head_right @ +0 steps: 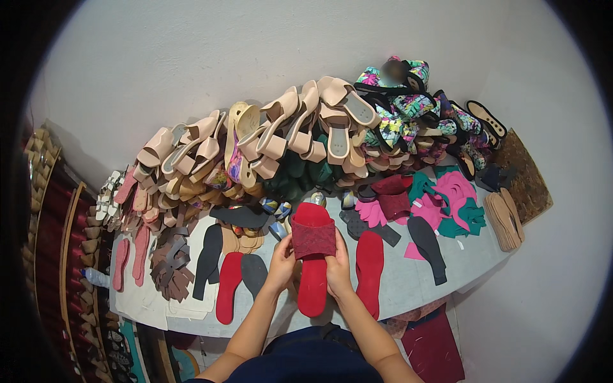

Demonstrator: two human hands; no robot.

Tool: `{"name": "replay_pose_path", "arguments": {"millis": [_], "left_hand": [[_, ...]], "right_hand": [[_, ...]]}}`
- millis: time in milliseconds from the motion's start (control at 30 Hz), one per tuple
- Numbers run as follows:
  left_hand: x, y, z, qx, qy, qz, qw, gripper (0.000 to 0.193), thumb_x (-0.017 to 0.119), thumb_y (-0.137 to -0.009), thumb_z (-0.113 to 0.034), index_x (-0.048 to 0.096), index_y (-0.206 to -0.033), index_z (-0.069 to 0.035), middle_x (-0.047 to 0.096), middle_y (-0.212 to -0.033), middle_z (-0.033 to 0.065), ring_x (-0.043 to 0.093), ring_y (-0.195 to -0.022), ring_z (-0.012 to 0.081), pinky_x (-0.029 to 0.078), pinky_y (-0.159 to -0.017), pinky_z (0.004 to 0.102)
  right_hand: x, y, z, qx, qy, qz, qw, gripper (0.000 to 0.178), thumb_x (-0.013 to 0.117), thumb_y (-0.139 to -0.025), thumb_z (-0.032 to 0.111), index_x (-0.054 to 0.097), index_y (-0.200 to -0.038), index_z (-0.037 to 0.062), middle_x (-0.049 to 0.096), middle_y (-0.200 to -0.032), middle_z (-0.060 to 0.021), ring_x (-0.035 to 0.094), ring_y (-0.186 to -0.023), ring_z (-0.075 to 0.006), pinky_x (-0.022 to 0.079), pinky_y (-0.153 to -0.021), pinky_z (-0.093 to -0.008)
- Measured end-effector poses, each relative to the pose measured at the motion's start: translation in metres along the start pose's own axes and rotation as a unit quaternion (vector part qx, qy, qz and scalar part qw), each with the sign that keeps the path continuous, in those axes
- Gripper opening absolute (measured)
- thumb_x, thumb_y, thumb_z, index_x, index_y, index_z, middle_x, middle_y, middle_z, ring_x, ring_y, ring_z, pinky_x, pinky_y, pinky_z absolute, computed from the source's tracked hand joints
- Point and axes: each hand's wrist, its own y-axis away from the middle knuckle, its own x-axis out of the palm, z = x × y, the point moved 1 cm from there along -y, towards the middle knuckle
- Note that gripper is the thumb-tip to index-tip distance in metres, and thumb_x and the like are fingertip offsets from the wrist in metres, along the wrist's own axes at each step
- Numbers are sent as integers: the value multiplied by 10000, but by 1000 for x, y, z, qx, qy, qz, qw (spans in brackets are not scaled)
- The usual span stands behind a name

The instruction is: The person is seen attaching components of a shoe upper to a last and preparing for assembly.

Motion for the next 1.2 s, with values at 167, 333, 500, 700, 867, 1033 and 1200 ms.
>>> {"name": "replay_pose_path", "arguments": {"millis": [167,333,500,700,867,1033,1200], "left_hand": [[-15,9,-22,65,49,179,980,618,432,-700,16,256,-1293,19,354,-1247,92,406,-1103,160,290,-945,268],[-11,14,-33,100,-53,163,980,735,632,-671,-92,261,-1298,0,378,-1185,107,329,-1162,171,233,-990,302],[-7,13,-31,136,-201,83,967,666,646,-675,-71,329,-1255,10,420,-1066,81,384,-1100,157,317,-932,277],[-8,5,-14,191,-177,-19,965,369,612,-695,-4,519,-1050,29,519,-930,79,516,-852,166,410,-779,255],[0,7,-13,162,-85,-52,982,260,505,-775,14,532,-1033,23,552,-951,46,521,-867,108,404,-778,230],[17,20,-14,96,2,-78,992,294,493,-799,-4,488,-1093,-2,545,-1013,63,519,-905,125,407,-800,247],[20,32,-10,-20,99,5,995,357,464,-828,-35,411,-1181,-30,528,-1062,65,514,-940,136,406,-829,262]], "right_hand": [[0,2,1,29,-19,-6,999,522,376,-807,-59,232,-1300,29,342,-1272,-88,381,-1147,-172,302,-968,-297],[-7,-2,-11,2,25,6,1000,520,374,-802,-65,242,-1297,24,333,-1278,-91,365,-1158,-170,295,-971,-288],[-8,-2,-14,14,23,-2,1000,532,366,-790,-81,242,-1297,21,326,-1282,-92,344,-1173,-169,274,-981,-281],[0,2,-22,21,37,-11,999,540,350,-792,-85,223,-1305,27,330,-1280,-93,354,-1164,-168,272,-980,-274],[18,3,-17,15,36,-27,999,558,344,-788,-88,199,-1314,31,326,-1287,-97,344,-1174,-174,268,-981,-276],[2,0,-27,-12,64,-21,998,538,358,-796,-76,219,-1306,27,342,-1276,-98,358,-1163,-174,278,-977,-286],[-2,1,-26,-4,60,-31,998,625,288,-719,-140,184,-1316,12,314,-1297,-113,331,-1188,-185,251,-989,-281]]}}
